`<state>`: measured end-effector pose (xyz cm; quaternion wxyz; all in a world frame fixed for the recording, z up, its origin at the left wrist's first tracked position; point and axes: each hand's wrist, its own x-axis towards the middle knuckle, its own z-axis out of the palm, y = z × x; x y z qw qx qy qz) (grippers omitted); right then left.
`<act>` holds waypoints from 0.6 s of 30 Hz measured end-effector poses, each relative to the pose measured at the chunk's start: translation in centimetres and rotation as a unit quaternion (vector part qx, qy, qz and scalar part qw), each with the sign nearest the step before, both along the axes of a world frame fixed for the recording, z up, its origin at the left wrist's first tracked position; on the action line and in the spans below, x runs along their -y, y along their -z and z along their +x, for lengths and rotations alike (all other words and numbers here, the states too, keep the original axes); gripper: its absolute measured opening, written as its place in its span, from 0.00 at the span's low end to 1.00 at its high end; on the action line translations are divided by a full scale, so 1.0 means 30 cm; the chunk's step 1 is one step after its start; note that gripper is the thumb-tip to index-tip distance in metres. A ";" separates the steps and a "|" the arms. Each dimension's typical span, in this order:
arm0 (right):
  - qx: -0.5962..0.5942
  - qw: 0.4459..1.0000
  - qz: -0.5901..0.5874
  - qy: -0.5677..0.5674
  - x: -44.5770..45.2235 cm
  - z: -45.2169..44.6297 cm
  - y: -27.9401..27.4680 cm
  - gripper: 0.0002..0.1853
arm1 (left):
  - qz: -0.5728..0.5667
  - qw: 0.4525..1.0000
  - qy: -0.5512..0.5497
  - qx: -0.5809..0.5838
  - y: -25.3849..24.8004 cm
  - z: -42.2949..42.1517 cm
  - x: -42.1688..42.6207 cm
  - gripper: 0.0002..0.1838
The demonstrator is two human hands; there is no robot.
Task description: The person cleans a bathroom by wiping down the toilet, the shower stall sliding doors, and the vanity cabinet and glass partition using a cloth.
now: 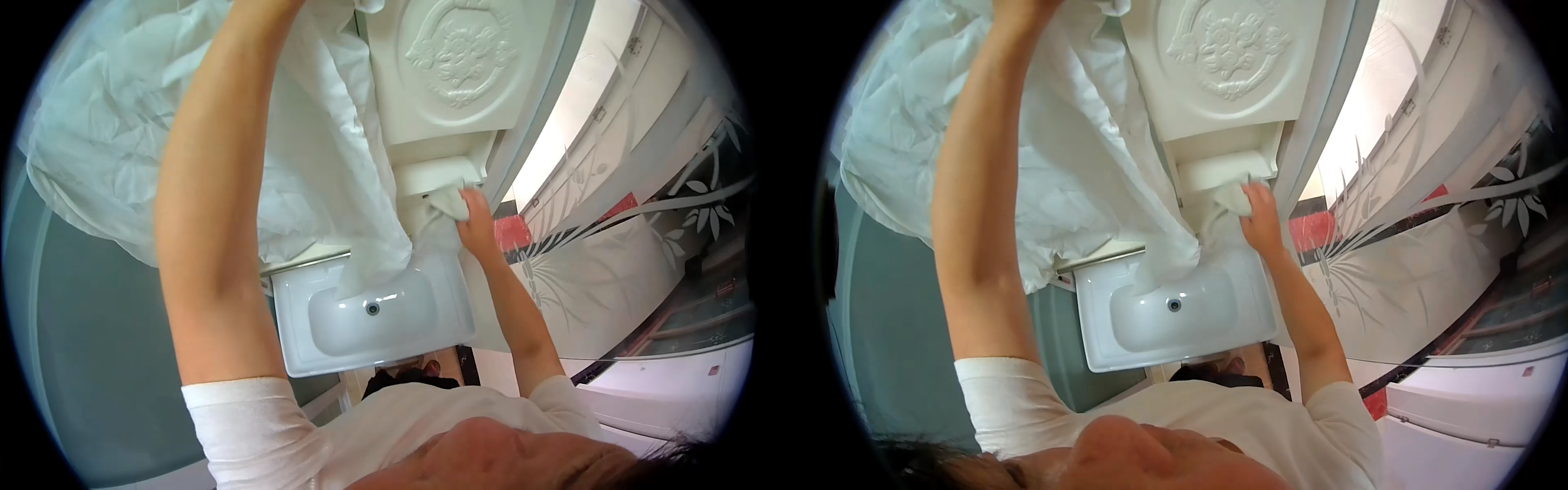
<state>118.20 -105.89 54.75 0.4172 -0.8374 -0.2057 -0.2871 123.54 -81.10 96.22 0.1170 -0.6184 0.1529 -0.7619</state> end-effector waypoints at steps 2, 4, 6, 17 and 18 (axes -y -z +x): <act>0.057 0.998 -0.011 0.030 -0.089 0.082 -0.153 0.29 | -0.002 1.000 0.001 -0.008 -0.007 -0.009 0.001 0.24; -0.009 0.994 -0.100 0.040 -0.183 0.181 -0.209 0.28 | -0.011 1.000 -0.007 0.001 -0.010 -0.004 -0.001 0.25; -0.073 0.975 -0.206 0.049 -0.294 0.221 -0.174 0.27 | -0.014 1.000 -0.007 -0.009 -0.016 -0.015 -0.003 0.25; -0.179 0.983 0.043 0.007 -0.008 -0.026 -0.064 0.26 | -0.052 0.997 -0.002 -0.063 -0.011 -0.073 0.063 0.26; -0.172 0.984 0.038 0.016 0.033 -0.054 -0.140 0.26 | -0.058 0.996 0.005 -0.074 -0.014 -0.080 0.065 0.25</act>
